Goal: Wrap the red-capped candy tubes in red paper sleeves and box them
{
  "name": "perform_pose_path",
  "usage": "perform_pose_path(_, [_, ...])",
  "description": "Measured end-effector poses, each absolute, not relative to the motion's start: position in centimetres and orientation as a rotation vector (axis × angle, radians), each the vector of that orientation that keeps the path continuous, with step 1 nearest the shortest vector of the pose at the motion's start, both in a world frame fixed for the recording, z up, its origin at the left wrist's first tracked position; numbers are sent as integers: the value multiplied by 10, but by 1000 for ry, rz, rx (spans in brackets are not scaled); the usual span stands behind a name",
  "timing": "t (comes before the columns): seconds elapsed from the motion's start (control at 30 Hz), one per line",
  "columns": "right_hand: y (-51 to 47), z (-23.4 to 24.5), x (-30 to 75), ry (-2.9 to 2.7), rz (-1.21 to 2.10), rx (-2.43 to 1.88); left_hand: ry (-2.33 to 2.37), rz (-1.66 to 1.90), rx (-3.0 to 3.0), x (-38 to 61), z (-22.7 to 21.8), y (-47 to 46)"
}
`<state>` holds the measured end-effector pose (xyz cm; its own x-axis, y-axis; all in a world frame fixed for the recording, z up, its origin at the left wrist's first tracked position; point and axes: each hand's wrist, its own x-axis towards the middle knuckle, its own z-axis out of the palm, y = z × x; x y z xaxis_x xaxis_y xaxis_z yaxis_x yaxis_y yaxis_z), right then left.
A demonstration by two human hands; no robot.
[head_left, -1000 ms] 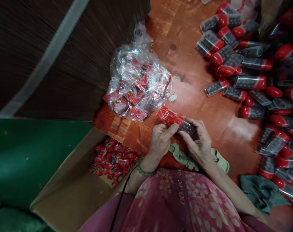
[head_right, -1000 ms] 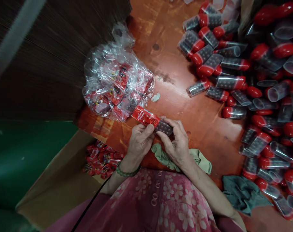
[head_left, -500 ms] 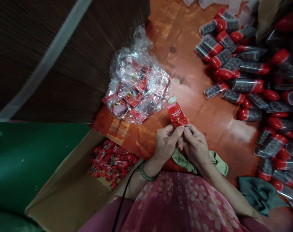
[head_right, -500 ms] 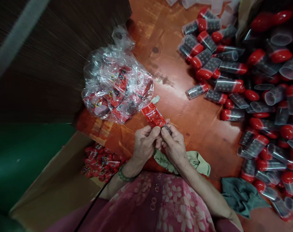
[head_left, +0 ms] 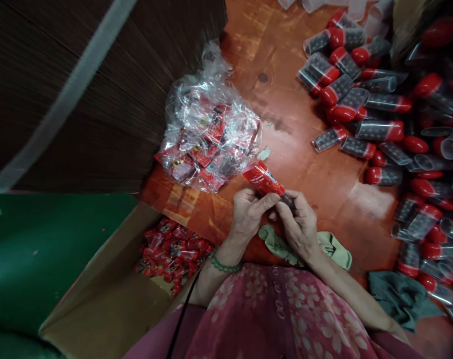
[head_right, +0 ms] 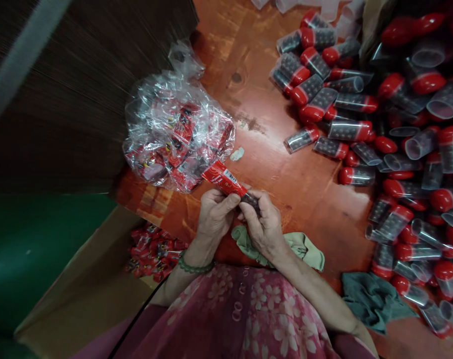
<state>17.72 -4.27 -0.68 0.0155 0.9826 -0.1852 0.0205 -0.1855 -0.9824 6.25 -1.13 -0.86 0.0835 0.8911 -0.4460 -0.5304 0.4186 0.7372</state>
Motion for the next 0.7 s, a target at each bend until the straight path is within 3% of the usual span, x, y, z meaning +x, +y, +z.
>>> perform_pose_path(0.57, [-34, -6, 175, -641, 1755, -1165, 850, 968, 467, 55, -7, -11])
perform_pose_path(0.7, [-34, -5, 175, -746, 1695, -1212, 870, 963, 437, 57, -6, -10])
